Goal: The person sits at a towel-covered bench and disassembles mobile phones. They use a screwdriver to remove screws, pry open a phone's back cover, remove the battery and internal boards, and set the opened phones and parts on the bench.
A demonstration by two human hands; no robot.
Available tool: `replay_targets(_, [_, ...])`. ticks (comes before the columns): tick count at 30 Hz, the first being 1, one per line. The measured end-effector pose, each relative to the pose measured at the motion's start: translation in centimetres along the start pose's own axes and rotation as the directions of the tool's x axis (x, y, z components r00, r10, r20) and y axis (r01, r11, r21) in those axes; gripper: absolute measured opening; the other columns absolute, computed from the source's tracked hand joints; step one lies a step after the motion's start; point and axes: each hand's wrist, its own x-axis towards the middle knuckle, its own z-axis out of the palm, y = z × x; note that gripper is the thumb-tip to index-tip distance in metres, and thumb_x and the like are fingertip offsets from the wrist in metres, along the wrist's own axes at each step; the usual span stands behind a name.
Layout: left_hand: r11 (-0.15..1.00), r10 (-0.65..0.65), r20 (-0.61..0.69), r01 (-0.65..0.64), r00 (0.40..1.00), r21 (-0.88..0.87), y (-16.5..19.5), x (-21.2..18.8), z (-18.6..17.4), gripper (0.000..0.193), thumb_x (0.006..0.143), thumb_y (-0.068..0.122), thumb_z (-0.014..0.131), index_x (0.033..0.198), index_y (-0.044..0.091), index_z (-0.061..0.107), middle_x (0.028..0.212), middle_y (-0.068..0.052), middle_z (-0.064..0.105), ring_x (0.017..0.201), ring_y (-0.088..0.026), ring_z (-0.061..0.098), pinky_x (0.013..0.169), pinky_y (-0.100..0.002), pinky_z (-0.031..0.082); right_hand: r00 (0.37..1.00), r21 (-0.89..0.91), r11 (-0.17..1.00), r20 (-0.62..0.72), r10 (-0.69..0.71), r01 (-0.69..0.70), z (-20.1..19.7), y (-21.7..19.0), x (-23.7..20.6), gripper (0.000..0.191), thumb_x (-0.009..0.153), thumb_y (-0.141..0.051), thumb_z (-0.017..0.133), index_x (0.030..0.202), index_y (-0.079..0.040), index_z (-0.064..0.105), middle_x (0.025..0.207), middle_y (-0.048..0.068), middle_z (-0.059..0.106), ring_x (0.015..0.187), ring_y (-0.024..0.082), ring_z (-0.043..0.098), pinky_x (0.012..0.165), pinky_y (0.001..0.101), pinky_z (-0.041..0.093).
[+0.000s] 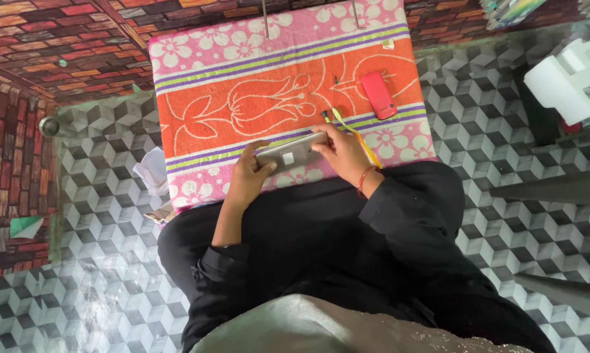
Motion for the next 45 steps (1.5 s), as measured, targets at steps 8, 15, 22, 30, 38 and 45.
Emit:
replay_targets(8, [0.784, -0.171, -0.003, 0.134, 0.985, -0.606, -2.4, -0.6, 0.4, 0.052, 0.095, 0.002, 0.070, 0.147, 0.010, 0.061, 0.103, -0.015, 0.075, 0.078, -0.013, 0.061, 0.057, -0.025, 0.044, 0.958, 0.247, 0.957, 0.203, -0.202, 0.149, -0.4, 0.0, -1.1, 0.049, 0.087, -0.015, 0.082, 0.131, -0.010, 0.063, 0.129, 0.011, 0.062, 0.121, 0.024, 0.063, 0.100, 0.0346, 0.051])
replay_targets(15, [0.673, -0.363, 0.057, 0.304, 0.930, -0.674, -4.1, -1.2, 0.5, 0.024, 0.098, 0.009, 0.068, 0.118, -0.004, 0.070, 0.096, -0.010, 0.073, 0.076, -0.017, 0.068, 0.061, -0.029, 0.057, 0.892, -0.318, 0.839, 0.060, -0.448, 0.442, 0.7, -0.4, -2.2, 0.045, 0.071, -0.011, 0.081, 0.115, -0.021, 0.076, 0.147, 0.020, 0.053, 0.131, 0.039, 0.054, 0.105, 0.0421, 0.048])
replay_targets(22, [0.705, 0.451, -0.331, -0.103, 0.829, 0.702, 1.1, -4.7, 1.7, 0.026, 0.096, 0.022, 0.071, 0.119, 0.009, 0.075, 0.108, -0.019, 0.071, 0.096, -0.032, 0.069, 0.082, -0.042, 0.056, 0.886, -0.331, 0.822, 0.136, -0.444, 0.463, 2.0, 0.0, -3.1, 0.031, 0.093, -0.010, 0.071, 0.121, -0.021, 0.077, 0.120, -0.001, 0.072, 0.111, 0.024, 0.068, 0.097, 0.0401, 0.053])
replay_targets(30, [0.486, 0.642, 0.013, -0.420, 0.766, 0.766, 2.6, -4.6, 3.3, 0.025, 0.092, 0.011, 0.074, 0.116, 0.005, 0.072, 0.117, -0.011, 0.074, 0.116, -0.030, 0.069, 0.099, -0.043, 0.056, 0.913, -0.318, 0.859, 0.063, -0.403, 0.402, 2.3, -0.3, -3.5, 0.029, 0.087, -0.004, 0.068, 0.112, -0.017, 0.076, 0.115, -0.001, 0.076, 0.105, 0.024, 0.073, 0.086, 0.0384, 0.060])
replay_targets(38, [0.432, 0.672, 0.071, -0.468, 0.737, 0.771, 1.6, -3.9, 2.6, 0.021, 0.090, 0.009, 0.074, 0.110, 0.005, 0.072, 0.108, -0.011, 0.075, 0.104, -0.030, 0.073, 0.089, -0.040, 0.059, 0.899, -0.371, 0.828, 0.047, -0.436, 0.421, 2.9, 0.6, -3.3, 0.029, 0.084, -0.002, 0.070, 0.110, -0.014, 0.075, 0.112, 0.003, 0.076, 0.104, 0.027, 0.072, 0.083, 0.0403, 0.059])
replay_targets(45, [0.460, 0.679, 0.035, -0.462, 0.734, 0.759, 2.1, -4.6, 3.0, 0.023, 0.088, 0.011, 0.075, 0.110, 0.007, 0.073, 0.110, -0.011, 0.075, 0.107, -0.030, 0.073, 0.088, -0.040, 0.058, 0.896, -0.379, 0.829, 0.001, -0.443, 0.411, 3.8, 1.1, -4.0, 0.037, 0.077, 0.003, 0.068, 0.112, -0.010, 0.072, 0.116, 0.004, 0.072, 0.110, 0.027, 0.068, 0.093, 0.0407, 0.057])
